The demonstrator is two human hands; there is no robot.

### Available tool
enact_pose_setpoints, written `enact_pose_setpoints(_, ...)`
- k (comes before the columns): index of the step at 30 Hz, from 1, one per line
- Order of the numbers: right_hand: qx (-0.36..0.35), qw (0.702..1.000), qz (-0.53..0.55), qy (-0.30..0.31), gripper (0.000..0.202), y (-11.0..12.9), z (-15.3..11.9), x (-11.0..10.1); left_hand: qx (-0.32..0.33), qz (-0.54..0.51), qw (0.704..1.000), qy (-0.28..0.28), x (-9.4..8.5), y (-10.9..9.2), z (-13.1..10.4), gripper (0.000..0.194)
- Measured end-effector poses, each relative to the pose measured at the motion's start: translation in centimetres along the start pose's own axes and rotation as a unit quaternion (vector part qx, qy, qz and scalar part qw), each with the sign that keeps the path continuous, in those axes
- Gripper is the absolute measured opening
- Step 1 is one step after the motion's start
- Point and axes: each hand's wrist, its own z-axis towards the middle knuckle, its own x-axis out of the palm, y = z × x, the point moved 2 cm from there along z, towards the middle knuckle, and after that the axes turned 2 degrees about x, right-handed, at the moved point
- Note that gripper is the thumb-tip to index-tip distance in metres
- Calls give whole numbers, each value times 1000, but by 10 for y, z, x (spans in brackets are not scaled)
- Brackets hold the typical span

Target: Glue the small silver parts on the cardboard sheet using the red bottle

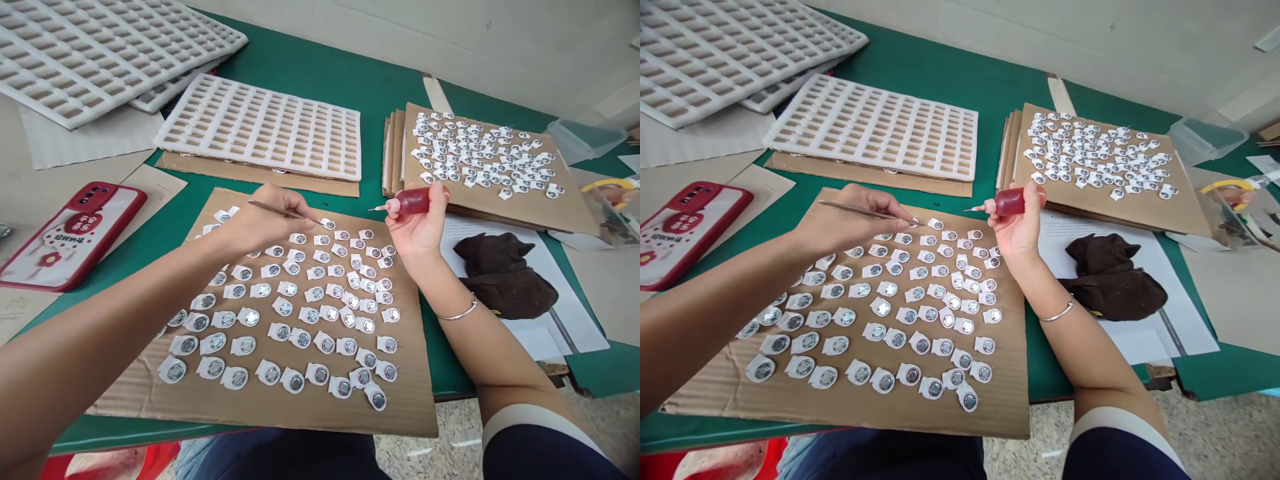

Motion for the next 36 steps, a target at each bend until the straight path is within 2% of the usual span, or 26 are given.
enact_pose_setpoints(5,-9,1000,-11,22,50,-6,8,-10,22,-3,999,-29,-4,3,-24,15)
enact_pose_setpoints(10,-13,998,-47,41,54,-9,5,-5,40,56,998,12,12,7,-47,17)
enact_pose_setpoints(13,-26,995,-82,43,45,-10,-2,4,51,74,995,50,22,9,-50,21)
enact_pose_setpoints(16,-26,996,-81,33,31,-11,-8,11,68,76,992,70,28,11,-46,22)
enact_pose_setpoints(19,-48,993,-100,29,26,-12,-11,14,71,87,993,45,27,9,-37,21)
enact_pose_setpoints(21,-73,990,-116,29,25,-13,-9,13,65,94,993,29,25,4,-29,20)
enact_pose_setpoints(23,-88,989,-114,18,26,-15,-6,9,61,90,993,36,23,-1,-21,18)
enact_pose_setpoints(27,-90,990,-107,-11,35,-14,4,-2,51,109,992,35,17,-13,-8,21)
enact_pose_setpoints(30,-68,993,-87,-36,46,-11,12,-10,62,165,984,18,11,-20,1,29)
enact_pose_setpoints(32,-34,996,-57,-63,47,-10,17,-16,69,187,979,27,10,-22,8,31)
enact_pose_setpoints(36,-5,995,-32,-97,51,-8,25,-23,94,189,977,45,18,-24,15,26)
